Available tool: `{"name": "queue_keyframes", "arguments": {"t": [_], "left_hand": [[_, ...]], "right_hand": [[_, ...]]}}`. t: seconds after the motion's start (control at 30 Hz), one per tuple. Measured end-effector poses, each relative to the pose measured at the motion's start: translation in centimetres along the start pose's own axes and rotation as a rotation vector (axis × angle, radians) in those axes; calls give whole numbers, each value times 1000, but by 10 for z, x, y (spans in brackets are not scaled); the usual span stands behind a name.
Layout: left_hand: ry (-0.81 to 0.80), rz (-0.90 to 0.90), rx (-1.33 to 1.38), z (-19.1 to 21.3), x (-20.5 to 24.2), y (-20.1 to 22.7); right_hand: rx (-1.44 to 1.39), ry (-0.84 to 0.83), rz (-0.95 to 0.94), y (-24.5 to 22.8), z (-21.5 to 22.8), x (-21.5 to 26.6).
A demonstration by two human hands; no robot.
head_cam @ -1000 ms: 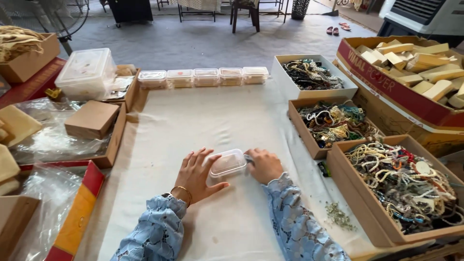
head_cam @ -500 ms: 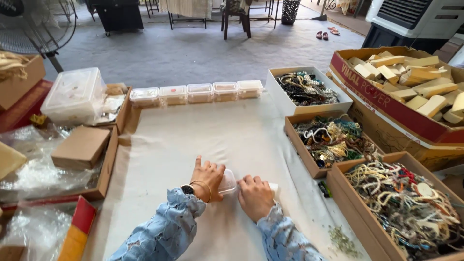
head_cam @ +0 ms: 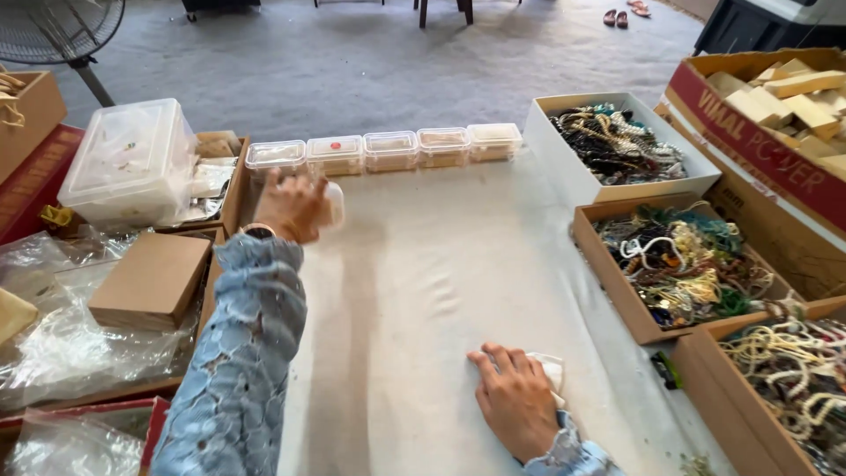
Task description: The recorder is sorting, inspecting, and arranging various jewelry items, including bead necklaces, in a workshop environment.
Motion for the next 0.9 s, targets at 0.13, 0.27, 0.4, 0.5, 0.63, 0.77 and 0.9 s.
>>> {"name": "queue_keyframes", "arguments": {"t": [0.13, 0.27, 0.4, 0.5, 0.63, 0.77, 0.9], "left_hand": [[15, 133, 7, -25, -38, -39], [103, 200, -105, -58, -70, -59], [341, 313, -242, -123, -115, -62], [65, 411, -214, -115, -128, -57], [162, 503, -164, -131, -135, -54], [221, 579, 37, -98, -106, -47], [661, 492, -236, -151, -112, -40]], "right_hand": [[24, -1, 12, 10, -13, 0], [46, -39, -14, 21, -26, 2], [76, -72, -25, 28, -37, 4], [101, -36, -3, 33, -39, 9], [94, -39, 2, 30, -39, 9], [95, -36, 4, 32, -37, 9], [102, -45, -3, 26, -35, 8]]}}
Point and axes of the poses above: each hand's wrist, its own x-axis away from the middle knuckle, its own z-axis out of the back of the hand, y = z × x, the point moved 3 cm from there along -x, towards the middle knuckle, and after that the axes turned 9 degrees about -x, right-handed, at the moved point
